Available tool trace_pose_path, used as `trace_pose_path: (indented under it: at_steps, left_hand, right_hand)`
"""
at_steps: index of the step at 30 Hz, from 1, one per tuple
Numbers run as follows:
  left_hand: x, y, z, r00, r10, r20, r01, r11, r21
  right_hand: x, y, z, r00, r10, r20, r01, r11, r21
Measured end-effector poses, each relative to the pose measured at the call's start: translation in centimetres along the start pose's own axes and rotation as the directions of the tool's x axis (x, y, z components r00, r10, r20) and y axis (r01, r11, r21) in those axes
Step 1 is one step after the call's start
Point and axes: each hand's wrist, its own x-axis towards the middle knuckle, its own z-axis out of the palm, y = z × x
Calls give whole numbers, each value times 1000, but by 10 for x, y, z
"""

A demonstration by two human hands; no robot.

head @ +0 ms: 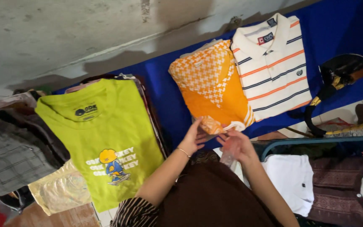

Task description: The person sprays a liquid from a clear bottle onto various folded clothes laid out on a blue surface. They handle several items, including a dark blue t-shirt, a green t-shirt, an orange patterned shirt, grey pants, a beige t-shirt, and a striped polo shirt, spraying each one before moving to the next.

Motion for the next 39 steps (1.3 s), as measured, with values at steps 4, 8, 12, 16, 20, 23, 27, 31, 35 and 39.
trace_pose_path:
  at_steps: [4,8,12,16,20,23,27,31,35,39]
  left_hand:
    - [-13,41,28,944,65,322,6,977,-213]
    - [31,67,43,813,405,418,-181,858,-481]
    - [105,79,39,789,549,276,-338,763,-551]
    - [136,113,38,751,621,223,-403,699,-590]
    - [86,131,69,705,689,166,-542,675,-500]
    - [36,118,98,465,853,236,-842,509,-178]
    - [-124,90,122,99,722,685,-962,245,-119]
    - [-304,75,88,-211,454,866,-971,-202,-130]
    - [-396,50,25,-304,85,949,-944,-161,-288]
    - [-445,28,-62,-231,-6,973,-972,46,-231]
  right_hand:
    - [-30,-27,12,991,-106,-85,105,994,-12]
    - [-31,-30,-22,998,-37,-48,41,994,99]
    - [-26,-13,-59,994,-25,104,12,992,129]
    - [-35,-5,-23,998,64,-13,-64,997,-30]
    - [-20,-8,-52,994,-110,-27,101,966,-238]
    - [-14,-36,-80,931,-366,10,343,864,-368]
    - [-62,-92,9,819,-491,297,555,810,-189]
    - [-46,-123,-71,619,-590,518,677,735,29]
    - [-58,-127,-61,667,-462,585,600,799,-53]
    - [-119,-99,46,697,-309,647,515,844,-151]
